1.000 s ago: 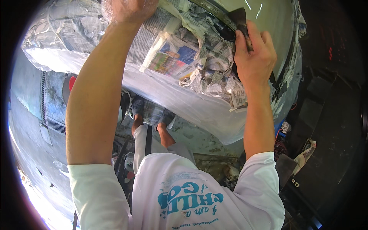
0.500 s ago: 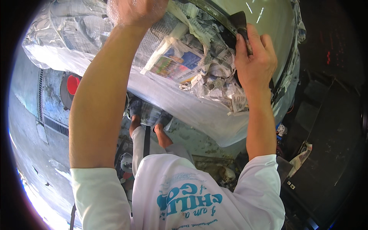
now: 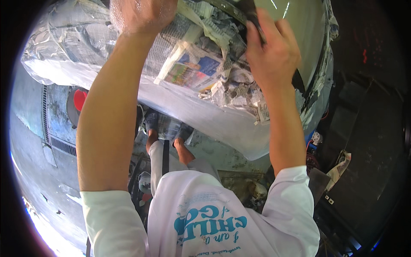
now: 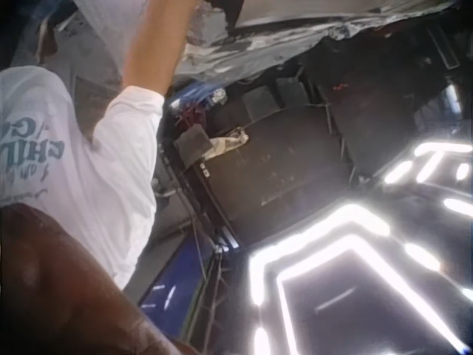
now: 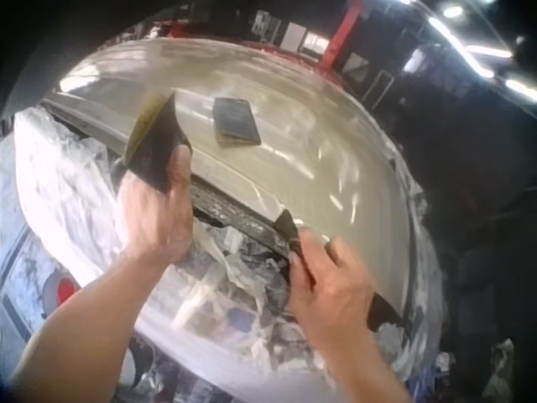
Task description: The person sands the hood of a car using a sanding block and water. They repeatedly wet the surface with a red scoop and continue sanding the hood area.
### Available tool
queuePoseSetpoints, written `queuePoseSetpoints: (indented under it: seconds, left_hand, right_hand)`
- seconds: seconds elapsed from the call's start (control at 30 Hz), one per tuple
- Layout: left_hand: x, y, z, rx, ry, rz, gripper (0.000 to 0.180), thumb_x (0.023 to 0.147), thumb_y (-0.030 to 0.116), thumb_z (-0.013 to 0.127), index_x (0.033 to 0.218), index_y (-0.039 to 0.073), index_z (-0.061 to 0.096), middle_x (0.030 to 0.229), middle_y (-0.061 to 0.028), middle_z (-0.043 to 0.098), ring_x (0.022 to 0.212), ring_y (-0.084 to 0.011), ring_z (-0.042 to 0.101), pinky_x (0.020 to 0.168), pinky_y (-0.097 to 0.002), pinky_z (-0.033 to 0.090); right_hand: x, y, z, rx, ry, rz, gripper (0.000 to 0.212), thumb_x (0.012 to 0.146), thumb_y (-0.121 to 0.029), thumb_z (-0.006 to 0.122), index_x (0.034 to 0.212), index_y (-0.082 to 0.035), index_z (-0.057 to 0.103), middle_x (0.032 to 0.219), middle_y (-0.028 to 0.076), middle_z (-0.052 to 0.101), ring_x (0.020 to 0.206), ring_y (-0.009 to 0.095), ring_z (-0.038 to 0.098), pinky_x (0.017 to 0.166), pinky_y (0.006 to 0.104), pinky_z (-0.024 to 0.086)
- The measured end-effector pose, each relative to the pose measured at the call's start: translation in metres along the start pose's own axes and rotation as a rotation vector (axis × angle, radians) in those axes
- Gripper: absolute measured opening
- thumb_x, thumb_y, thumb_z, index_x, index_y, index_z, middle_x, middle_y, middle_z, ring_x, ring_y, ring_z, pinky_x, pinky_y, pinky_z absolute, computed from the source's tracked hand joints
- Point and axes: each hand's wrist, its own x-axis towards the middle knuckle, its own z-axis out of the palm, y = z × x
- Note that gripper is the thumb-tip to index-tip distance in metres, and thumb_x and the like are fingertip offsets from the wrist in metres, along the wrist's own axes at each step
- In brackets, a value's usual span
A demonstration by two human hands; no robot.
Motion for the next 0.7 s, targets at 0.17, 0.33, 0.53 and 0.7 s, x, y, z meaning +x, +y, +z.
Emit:
queuePoseSetpoints:
  seconds: [0.17, 0.33, 0.53, 0.7]
  left_hand:
    - [0.002, -0.007, 0.005, -0.051, 0.062, 0.147, 0.056, 0.110, 0.049, 0.041, 0.132, 0.003, 0.063, 0.120, -0.0292, 0.068, 0.110, -0.0500, 0.063, 0.093, -0.0531, 0.049]
    - [0.003, -0.004, -0.007, 0.004, -0.037, 0.020, 0.051, 0.110, 0.046, 0.043, 0.113, 0.003, 0.071, 0.099, -0.0281, 0.071, 0.094, -0.0492, 0.066, 0.083, -0.0537, 0.051]
    - [0.004, 0.004, -0.009, 0.090, -0.131, -0.030, 0.046, 0.109, 0.044, 0.044, 0.107, 0.007, 0.072, 0.103, -0.0248, 0.072, 0.099, -0.0485, 0.064, 0.088, -0.0548, 0.049]
    - [0.004, 0.002, -0.007, 0.114, -0.118, -0.003, 0.047, 0.109, 0.045, 0.045, 0.105, 0.007, 0.072, 0.104, -0.0223, 0.072, 0.103, -0.0462, 0.062, 0.093, -0.0531, 0.048]
  right_hand:
    - [0.007, -0.002, -0.006, -0.040, -0.027, 0.018, 0.035, 0.088, -0.016, 0.079, 0.122, -0.016, 0.074, 0.079, 0.009, 0.055, 0.070, 0.031, 0.060, 0.062, 0.0443, 0.049]
    - [0.010, -0.001, -0.028, 0.223, -0.106, 0.163, 0.036, 0.092, -0.019, 0.079, 0.127, -0.010, 0.073, 0.083, 0.006, 0.063, 0.069, 0.021, 0.061, 0.061, 0.0367, 0.049]
    - [-0.026, 0.011, -0.088, 0.465, -0.122, 0.689, 0.031, 0.100, -0.026, 0.072, 0.119, -0.001, 0.071, 0.086, 0.004, 0.068, 0.074, 0.009, 0.061, 0.063, 0.0283, 0.050]
    - [-0.035, 0.016, -0.078, 0.564, -0.214, 0.801, 0.028, 0.103, -0.024, 0.065, 0.120, -0.002, 0.060, 0.081, 0.007, 0.064, 0.066, 0.014, 0.060, 0.063, 0.0324, 0.050]
